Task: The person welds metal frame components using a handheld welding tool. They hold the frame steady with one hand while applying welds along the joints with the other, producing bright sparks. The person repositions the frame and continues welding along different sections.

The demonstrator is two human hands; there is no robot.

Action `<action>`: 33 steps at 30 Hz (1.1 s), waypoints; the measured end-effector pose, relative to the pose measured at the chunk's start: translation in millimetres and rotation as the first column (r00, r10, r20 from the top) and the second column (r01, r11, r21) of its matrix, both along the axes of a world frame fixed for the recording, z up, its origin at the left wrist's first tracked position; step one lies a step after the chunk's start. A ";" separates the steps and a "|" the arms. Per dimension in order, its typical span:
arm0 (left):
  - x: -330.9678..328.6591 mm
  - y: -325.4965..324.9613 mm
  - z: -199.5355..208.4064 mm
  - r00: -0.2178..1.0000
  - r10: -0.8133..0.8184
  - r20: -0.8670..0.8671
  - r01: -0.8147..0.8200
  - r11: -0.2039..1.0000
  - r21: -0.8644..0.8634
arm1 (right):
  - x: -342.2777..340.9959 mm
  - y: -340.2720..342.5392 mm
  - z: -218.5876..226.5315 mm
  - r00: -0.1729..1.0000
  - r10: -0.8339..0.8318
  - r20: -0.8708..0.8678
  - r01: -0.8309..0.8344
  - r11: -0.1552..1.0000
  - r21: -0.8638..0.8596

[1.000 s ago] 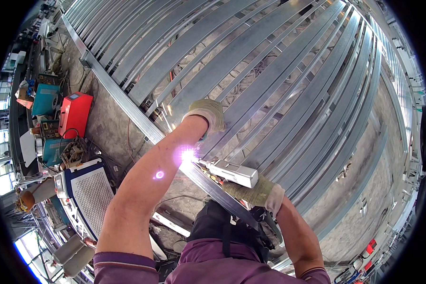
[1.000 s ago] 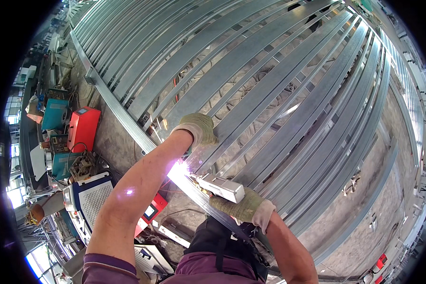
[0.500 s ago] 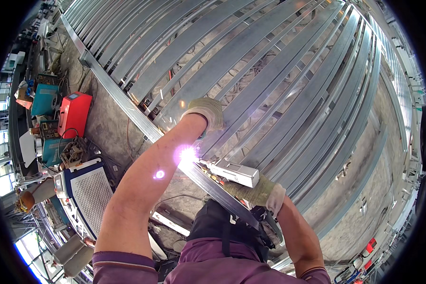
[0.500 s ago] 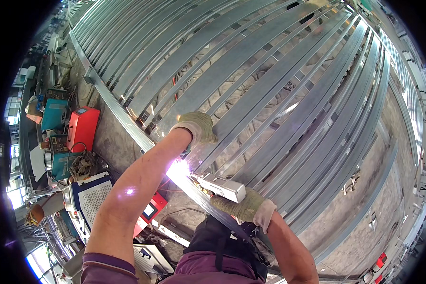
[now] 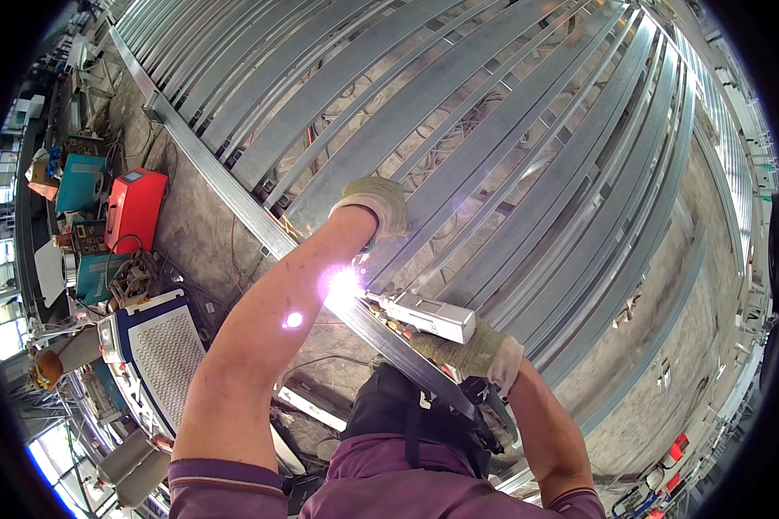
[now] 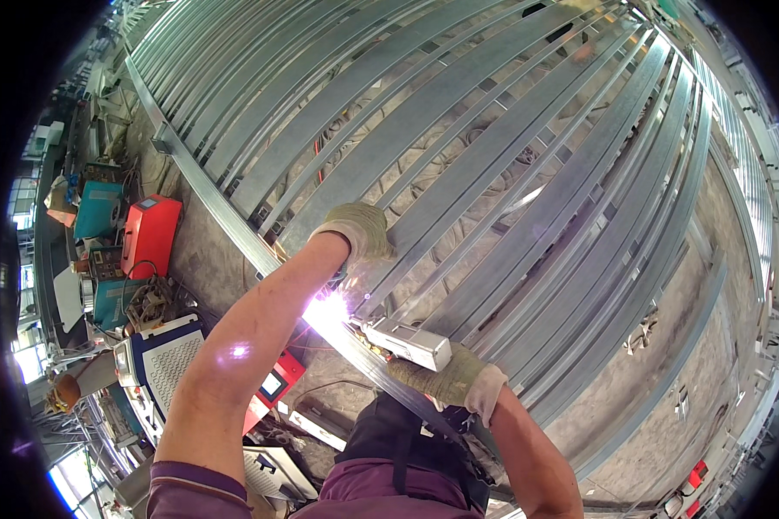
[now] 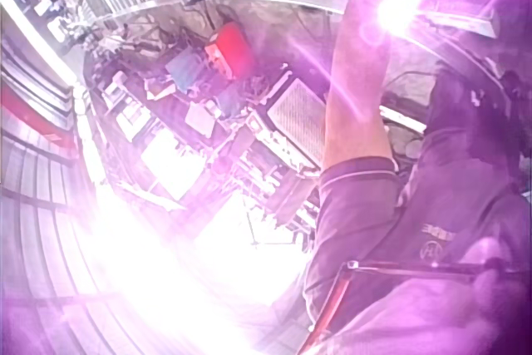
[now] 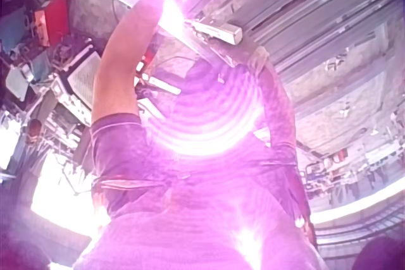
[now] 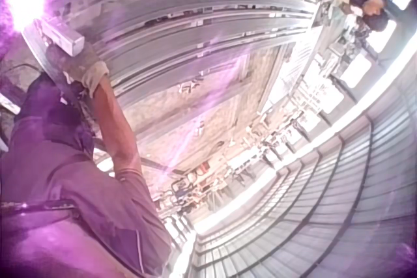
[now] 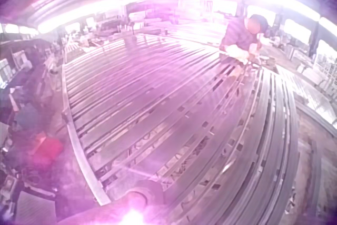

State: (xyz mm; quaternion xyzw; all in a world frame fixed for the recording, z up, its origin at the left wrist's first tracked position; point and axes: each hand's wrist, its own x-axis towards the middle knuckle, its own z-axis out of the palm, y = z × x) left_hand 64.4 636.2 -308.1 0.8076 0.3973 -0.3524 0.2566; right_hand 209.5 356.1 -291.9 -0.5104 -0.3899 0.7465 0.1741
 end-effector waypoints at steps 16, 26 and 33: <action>-0.7 -0.4 -2.1 0.999 0.044 0.001 -0.044 0.999 0.000 | 0.0 -5.2 1.7 0.999 -0.048 0.024 0.048 0.999 0.026; 2.6 -1.6 6.4 0.999 0.045 0.004 -0.045 0.999 -0.013 | -4.1 -14.1 -8.5 0.993 -0.106 0.047 0.094 0.973 0.209; 2.0 -0.4 0.4 0.999 0.033 -0.011 -0.033 0.999 -0.007 | 3.4 -8.7 6.4 0.996 -0.020 0.083 0.019 1.000 0.015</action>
